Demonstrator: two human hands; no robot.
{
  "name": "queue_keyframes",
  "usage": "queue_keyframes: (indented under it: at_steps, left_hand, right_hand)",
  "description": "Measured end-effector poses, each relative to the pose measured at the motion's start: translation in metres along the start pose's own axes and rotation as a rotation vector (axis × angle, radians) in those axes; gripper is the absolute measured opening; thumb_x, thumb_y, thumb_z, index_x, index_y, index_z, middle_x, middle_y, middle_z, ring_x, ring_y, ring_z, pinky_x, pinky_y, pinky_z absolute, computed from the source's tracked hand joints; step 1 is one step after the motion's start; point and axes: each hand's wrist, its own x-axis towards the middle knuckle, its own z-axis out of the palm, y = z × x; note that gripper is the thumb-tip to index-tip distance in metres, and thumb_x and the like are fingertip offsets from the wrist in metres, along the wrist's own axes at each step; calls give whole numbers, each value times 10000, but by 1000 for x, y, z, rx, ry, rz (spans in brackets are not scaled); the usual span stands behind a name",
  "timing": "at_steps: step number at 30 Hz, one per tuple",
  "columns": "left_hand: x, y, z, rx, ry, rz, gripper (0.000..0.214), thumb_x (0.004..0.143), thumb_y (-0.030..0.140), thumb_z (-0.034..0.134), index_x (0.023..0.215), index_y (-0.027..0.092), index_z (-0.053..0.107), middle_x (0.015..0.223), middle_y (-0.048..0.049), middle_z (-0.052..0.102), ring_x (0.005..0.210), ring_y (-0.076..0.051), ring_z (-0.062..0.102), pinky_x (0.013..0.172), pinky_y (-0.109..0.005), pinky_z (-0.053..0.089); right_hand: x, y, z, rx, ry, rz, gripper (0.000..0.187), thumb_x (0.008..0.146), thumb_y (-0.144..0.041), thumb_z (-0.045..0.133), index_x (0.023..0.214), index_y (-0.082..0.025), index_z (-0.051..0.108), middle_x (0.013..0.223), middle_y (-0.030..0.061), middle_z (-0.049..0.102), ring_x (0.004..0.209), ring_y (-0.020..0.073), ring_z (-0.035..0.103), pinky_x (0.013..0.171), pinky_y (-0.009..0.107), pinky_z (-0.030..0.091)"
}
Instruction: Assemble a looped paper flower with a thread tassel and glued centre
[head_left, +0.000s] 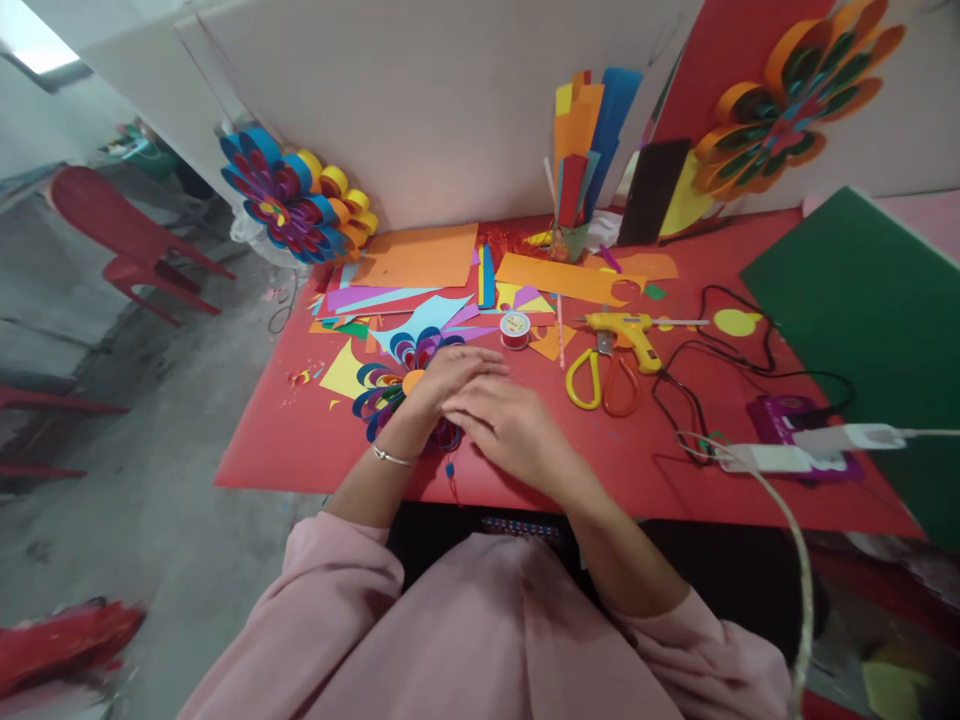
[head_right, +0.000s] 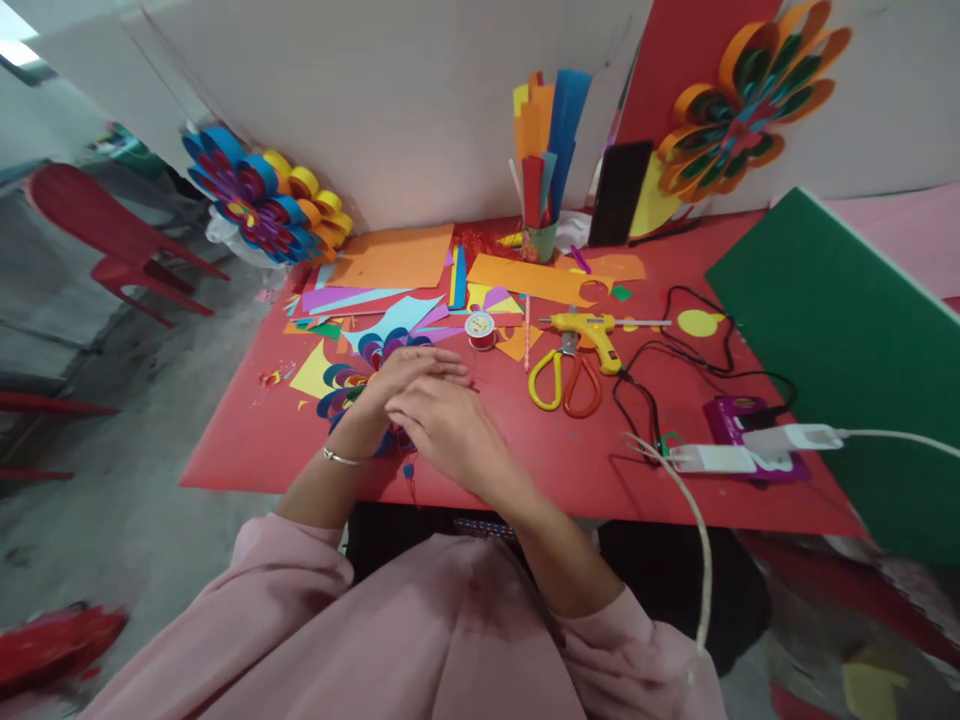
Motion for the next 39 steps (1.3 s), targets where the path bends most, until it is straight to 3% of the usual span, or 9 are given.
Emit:
queue_keyframes:
  at_steps: [3, 5, 13, 16, 20, 25, 30, 35, 39]
  left_hand:
    - [12, -3, -2, -244, -36, -202, 107, 777, 262, 743, 807, 160, 758, 905, -134, 795, 909, -301, 778, 733, -397, 640]
    - [20, -5, -4, -317, 10, -237, 105, 771, 257, 782, 789, 159, 749, 896, -132, 791, 896, -287, 775, 687, -358, 639]
    - [38, -6, -7, -215, 128, -160, 178, 755, 206, 853, 888, 133, 761, 844, -92, 788, 492, -49, 510, 409, -173, 384]
    - [36, -2, -6, -202, 193, -129, 210, 731, 152, 860, 886, 94, 730, 785, -86, 766, 428, -9, 435, 371, -143, 276]
    - [35, 1, -8, -164, 275, -86, 173, 762, 111, 815, 891, 77, 704, 768, -70, 761, 373, 8, 384, 346, -144, 194]
    - [58, 12, -6, -122, 379, -24, 82, 787, 46, 730, 820, 87, 668, 698, -47, 744, 344, -14, 398, 335, -166, 177]
    - [87, 35, 17, -96, 389, 89, 102, 795, 64, 755, 864, 102, 691, 719, -22, 753, 356, -3, 382, 353, -171, 195]
    - [62, 33, 29, -20, 188, 243, 88, 781, 102, 753, 868, 114, 749, 748, -34, 774, 343, -4, 364, 343, -187, 239]
    - [18, 10, 18, -8, 186, 240, 117, 751, 174, 767, 860, 131, 771, 781, -48, 789, 320, -10, 382, 321, -189, 241]
  right_hand:
    - [-13, 3, 14, -49, -67, -7, 165, 1010, -174, 630, 1052, -221, 782, 1087, 53, 806, 1009, 204, 743, 895, 317, 573]
    - [-19, 6, 21, -77, -109, 7, 156, 1006, -184, 642, 1055, -228, 783, 1052, 50, 806, 971, 200, 747, 849, 307, 576]
    - [-35, 13, 35, -184, -187, 33, 156, 1012, -177, 633, 1052, -219, 778, 1040, 67, 803, 962, 218, 749, 827, 319, 593]
    - [-36, 13, 33, -229, -208, 70, 215, 1028, -181, 595, 1161, -210, 761, 1247, 85, 774, 1064, 238, 750, 866, 343, 609]
    - [-31, 18, 19, -279, -118, 223, 318, 1065, -231, 531, 1331, -203, 704, 1521, 107, 621, 1263, 268, 687, 975, 382, 595]
    - [-27, 30, 1, -344, -81, 301, 317, 1072, -257, 529, 1318, -190, 717, 1316, 94, 749, 1179, 272, 715, 951, 382, 583]
    - [-35, 31, -2, -382, -60, 313, 301, 1080, -279, 513, 1261, -209, 744, 1257, 71, 776, 1126, 238, 720, 921, 334, 548]
    - [-53, 43, -26, -688, 19, 603, 335, 1072, -244, 450, 1201, -161, 749, 1148, 138, 777, 1039, 282, 700, 795, 359, 503]
    - [-63, 65, -47, -844, 53, 785, 327, 1040, -274, 487, 1202, -130, 732, 1134, 186, 740, 1047, 325, 665, 730, 365, 459]
